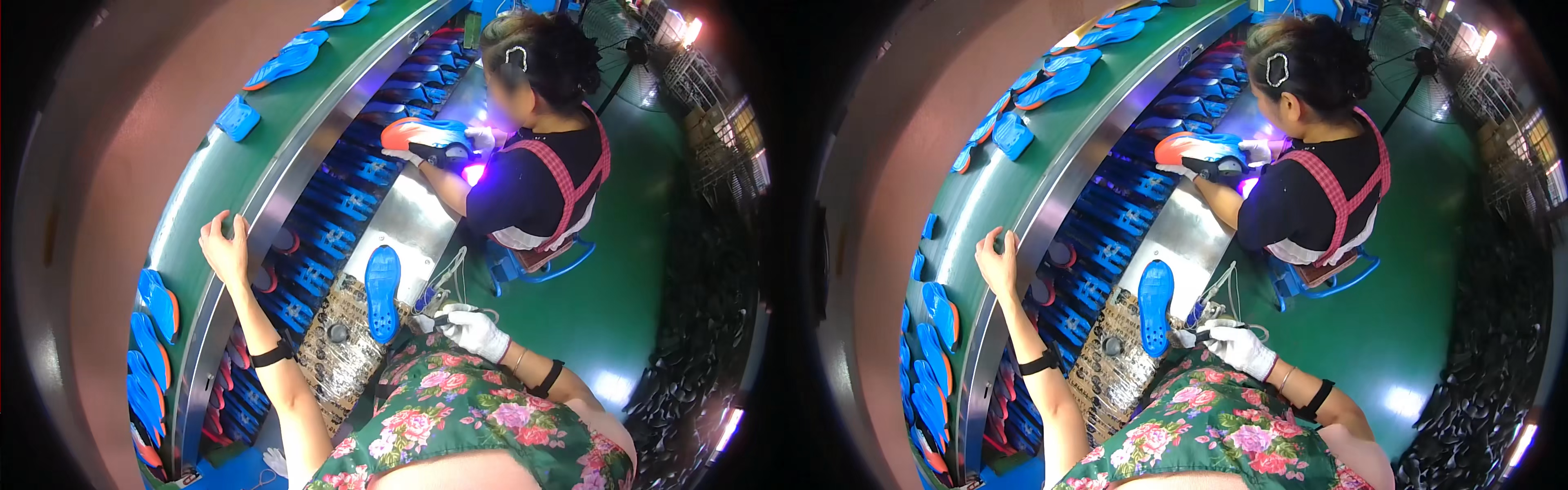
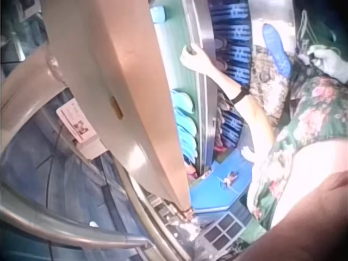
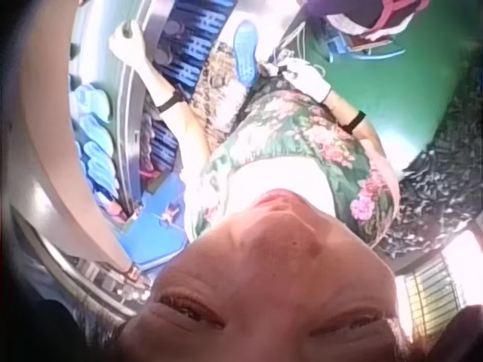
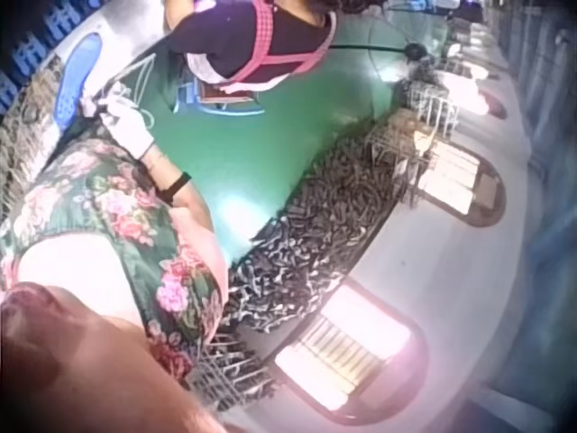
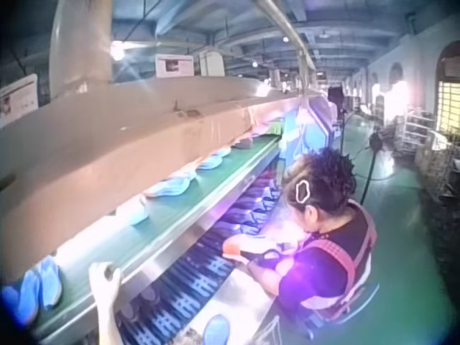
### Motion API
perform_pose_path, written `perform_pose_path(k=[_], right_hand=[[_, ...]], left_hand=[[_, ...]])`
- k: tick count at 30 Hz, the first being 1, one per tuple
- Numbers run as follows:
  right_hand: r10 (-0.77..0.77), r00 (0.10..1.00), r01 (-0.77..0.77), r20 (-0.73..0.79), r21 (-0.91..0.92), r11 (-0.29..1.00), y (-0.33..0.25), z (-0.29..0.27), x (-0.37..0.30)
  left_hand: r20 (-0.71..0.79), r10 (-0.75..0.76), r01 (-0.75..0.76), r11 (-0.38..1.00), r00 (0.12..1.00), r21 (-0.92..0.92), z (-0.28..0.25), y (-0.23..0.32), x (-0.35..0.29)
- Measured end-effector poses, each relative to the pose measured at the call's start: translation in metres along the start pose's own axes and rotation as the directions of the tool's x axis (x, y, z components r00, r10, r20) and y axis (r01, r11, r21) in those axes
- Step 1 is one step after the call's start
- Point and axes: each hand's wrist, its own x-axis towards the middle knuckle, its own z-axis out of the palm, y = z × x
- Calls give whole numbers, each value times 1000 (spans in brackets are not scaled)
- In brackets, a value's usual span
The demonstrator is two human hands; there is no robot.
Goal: The recorder is applying a liquid adhesive to the surface of blue shoe soles using a brush, while pulling new soles from a conveyor line.
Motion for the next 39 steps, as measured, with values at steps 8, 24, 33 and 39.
perform_pose_path(k=[8,24,33,39], right_hand=[[15,998,-16,-56,-10,1000,-15,-13,-13],[72,996,-82,-57,-202,976,-5,19,43],[29,999,-25,20,-153,988,2,23,53],[37,998,-31,60,-96,995,-1,1,47]], left_hand=[[-8,-11,11,1000,1000,-27,17,-2,-15],[-9,22,-22,1000,1000,-2,20,0,-9],[12,14,-14,1000,1000,-4,30,-4,-9],[17,0,0,1000,1000,15,31,-2,-8]])
